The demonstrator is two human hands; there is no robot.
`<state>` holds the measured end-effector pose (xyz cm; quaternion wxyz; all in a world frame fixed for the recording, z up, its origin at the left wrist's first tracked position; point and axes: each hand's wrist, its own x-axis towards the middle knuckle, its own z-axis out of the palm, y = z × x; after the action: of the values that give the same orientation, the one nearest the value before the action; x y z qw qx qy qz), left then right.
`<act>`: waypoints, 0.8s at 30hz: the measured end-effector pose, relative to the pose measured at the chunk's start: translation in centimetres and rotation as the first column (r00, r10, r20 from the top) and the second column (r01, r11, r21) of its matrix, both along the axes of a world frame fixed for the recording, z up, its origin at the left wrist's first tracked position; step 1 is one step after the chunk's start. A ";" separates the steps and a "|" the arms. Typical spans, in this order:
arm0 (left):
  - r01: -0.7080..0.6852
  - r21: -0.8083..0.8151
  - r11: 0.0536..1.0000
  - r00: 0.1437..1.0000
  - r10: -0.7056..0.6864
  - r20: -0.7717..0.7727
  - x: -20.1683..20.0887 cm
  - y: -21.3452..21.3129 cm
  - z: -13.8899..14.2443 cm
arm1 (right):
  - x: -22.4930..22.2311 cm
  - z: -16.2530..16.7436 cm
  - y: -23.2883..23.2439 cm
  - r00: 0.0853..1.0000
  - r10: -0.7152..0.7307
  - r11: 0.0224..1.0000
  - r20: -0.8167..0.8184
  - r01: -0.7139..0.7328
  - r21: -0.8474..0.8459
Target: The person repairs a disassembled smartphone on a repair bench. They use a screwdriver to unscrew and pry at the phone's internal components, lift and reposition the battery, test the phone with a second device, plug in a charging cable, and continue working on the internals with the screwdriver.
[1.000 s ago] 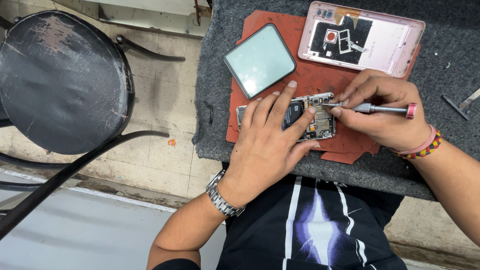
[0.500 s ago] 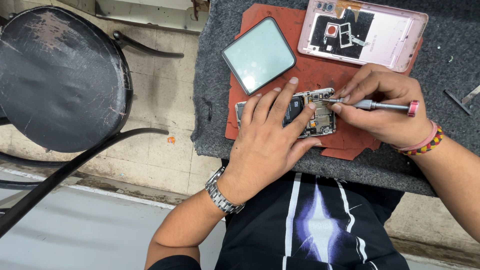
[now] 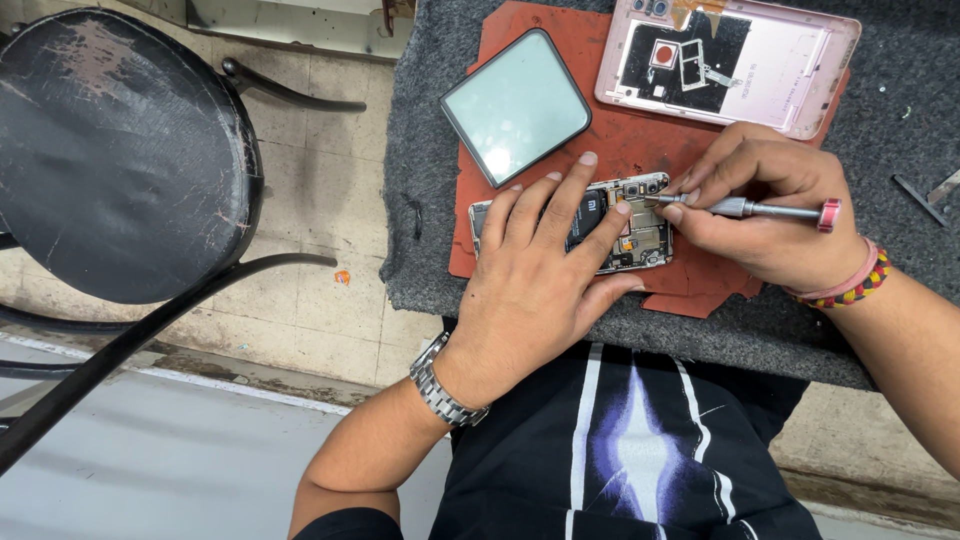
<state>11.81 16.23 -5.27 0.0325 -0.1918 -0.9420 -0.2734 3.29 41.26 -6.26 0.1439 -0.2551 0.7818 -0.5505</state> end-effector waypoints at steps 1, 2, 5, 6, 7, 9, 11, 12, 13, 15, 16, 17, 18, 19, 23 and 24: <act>0.000 -0.002 1.000 1.000 0.000 -0.002 0.0 0.1 0.0 | 0.0 0.1 -0.1 1.000 -0.003 1.000 -0.011 0.003 0.015; 0.000 -0.003 1.000 1.000 0.000 -0.003 -0.2 -0.4 0.0 | -0.1 0.1 -0.5 1.000 -0.006 1.000 -0.021 0.007 0.030; -0.001 -0.006 1.000 1.000 0.001 -0.003 -0.4 -0.7 0.0 | -0.3 0.3 -1.0 0.998 -0.005 0.997 -0.060 0.009 0.072; -0.002 -0.007 1.000 1.000 0.002 -0.003 -0.4 -0.6 0.0 | -0.2 0.4 -1.0 0.997 -0.002 0.996 -0.074 0.008 0.084; -0.003 -0.006 1.000 1.000 0.002 -0.003 -0.5 -1.0 -0.1 | -0.3 0.3 -1.4 0.997 -0.003 0.997 -0.073 0.009 0.083; -0.005 -0.006 1.000 1.000 0.005 -0.003 -0.6 -1.1 -0.1 | -0.5 0.3 -1.6 0.997 -0.003 0.997 -0.071 0.008 0.077; -0.005 -0.010 1.000 1.000 0.005 -0.003 -1.0 -2.0 -0.2 | -0.8 0.0 -2.3 0.997 0.000 0.997 -0.073 0.005 0.076; -0.006 -0.013 1.000 1.000 0.006 -0.005 -1.0 -1.9 -0.2 | -0.9 0.0 -2.3 0.997 0.002 0.997 -0.075 0.004 0.075; -0.005 -0.010 1.000 1.000 0.005 -0.003 -1.2 -2.4 -0.3 | -1.1 -0.1 -2.7 0.997 -0.001 0.997 -0.078 0.008 0.083; -0.004 -0.006 1.000 1.000 0.004 -0.003 -1.2 -2.3 -0.3 | -1.1 0.0 -2.7 0.996 -0.008 0.995 -0.087 0.017 0.098; -0.004 -0.007 1.000 1.000 0.004 -0.005 -1.1 -2.4 -0.3 | -1.0 0.0 -2.7 0.996 -0.008 0.996 -0.085 0.016 0.090; -0.005 -0.007 1.000 1.000 0.005 -0.008 -1.2 -2.4 -0.3 | -1.1 0.0 -2.8 0.997 -0.008 0.997 -0.083 0.014 0.082; -0.004 -0.007 1.000 1.000 0.004 -0.011 -1.4 -2.9 -0.3 | -1.3 -0.2 -3.1 0.997 -0.008 0.997 -0.082 0.014 0.074; -0.004 -0.008 1.000 1.000 0.004 -0.011 -1.7 -3.3 -0.3 | -1.5 -0.3 -3.5 0.997 -0.012 0.998 -0.076 0.016 0.063; -0.007 -0.004 1.000 1.000 0.007 -0.005 -3.0 -4.5 -0.2 | -2.6 -0.5 -4.6 0.999 -0.019 0.999 -0.048 0.021 0.029; -0.008 -0.001 1.000 1.000 0.008 -0.002 -3.1 -4.6 -0.1 | -2.7 -0.4 -4.8 0.999 -0.019 1.000 -0.040 0.020 0.022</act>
<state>8.69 11.66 -5.37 0.0345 -0.1884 -0.9428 -0.2727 0.55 36.48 -6.63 0.1258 -0.2567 0.7932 -0.5377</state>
